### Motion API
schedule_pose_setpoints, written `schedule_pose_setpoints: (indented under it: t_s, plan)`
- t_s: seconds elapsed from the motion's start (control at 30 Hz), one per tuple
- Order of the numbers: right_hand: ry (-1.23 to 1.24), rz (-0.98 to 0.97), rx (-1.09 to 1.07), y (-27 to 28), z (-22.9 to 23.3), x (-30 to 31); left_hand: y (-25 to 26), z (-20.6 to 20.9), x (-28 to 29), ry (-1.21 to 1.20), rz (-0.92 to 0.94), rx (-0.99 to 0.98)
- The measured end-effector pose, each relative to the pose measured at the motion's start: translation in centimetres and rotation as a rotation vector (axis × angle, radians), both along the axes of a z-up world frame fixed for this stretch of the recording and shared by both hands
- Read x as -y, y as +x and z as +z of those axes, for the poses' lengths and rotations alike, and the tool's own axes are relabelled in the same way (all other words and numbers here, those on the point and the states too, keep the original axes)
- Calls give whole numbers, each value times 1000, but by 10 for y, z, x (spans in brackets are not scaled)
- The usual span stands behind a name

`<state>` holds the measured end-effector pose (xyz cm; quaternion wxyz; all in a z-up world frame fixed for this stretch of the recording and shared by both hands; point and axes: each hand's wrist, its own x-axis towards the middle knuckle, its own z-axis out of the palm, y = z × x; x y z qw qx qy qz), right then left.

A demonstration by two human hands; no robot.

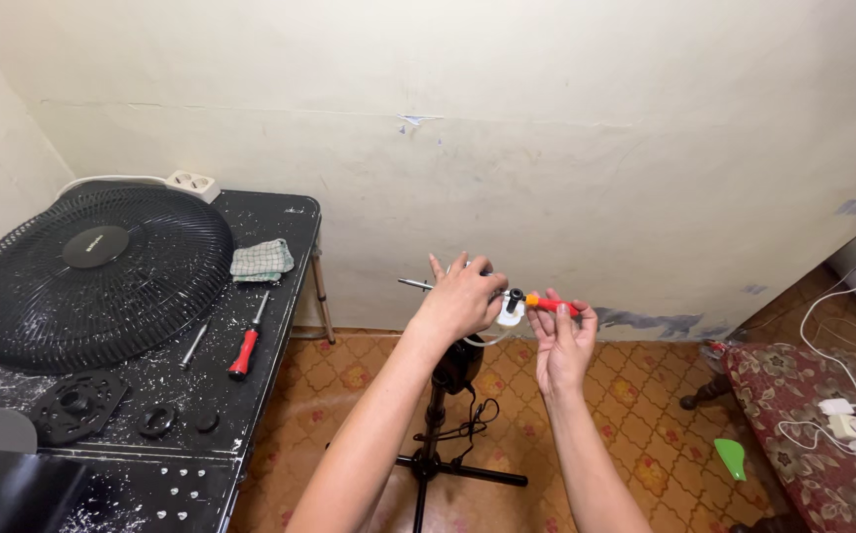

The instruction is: The person disassembles a standing fan motor mounted on a tripod, using a screwdriver to remove screws and a white plastic component. They place removed parts on a nearby table and continue adjusting the motor assembly.

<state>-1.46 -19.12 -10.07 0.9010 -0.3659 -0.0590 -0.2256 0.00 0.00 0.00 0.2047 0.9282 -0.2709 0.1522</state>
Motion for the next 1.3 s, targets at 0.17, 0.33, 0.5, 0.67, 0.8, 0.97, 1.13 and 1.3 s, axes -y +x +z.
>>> schedule_pose_setpoints:
  t_s: [0.17,0.33,0.5,0.67,0.8,0.97,1.13,1.3]
  plan:
    - [23,0,-46,3,-4,-1,-3,2,3,-34,24,13]
    - [22,-2,-43,4,-3,-1,-2,-2,3,-73,3,72]
    - [-8,-18,-8,7,-3,1,0,-3,5,-26,29,90]
    - [16,-50,-27,9,-1,3,5,-5,7,-24,66,131]
    - [112,-5,-124,12,-2,2,11,-9,13,22,121,153]
    - [152,95,-150,28,6,4,14,-9,16,44,112,90]
    - [-474,314,-335,38,42,12,4,-14,12,-117,89,127]
    - [-1190,402,-348,42,76,22,2,-20,13,-151,113,215]
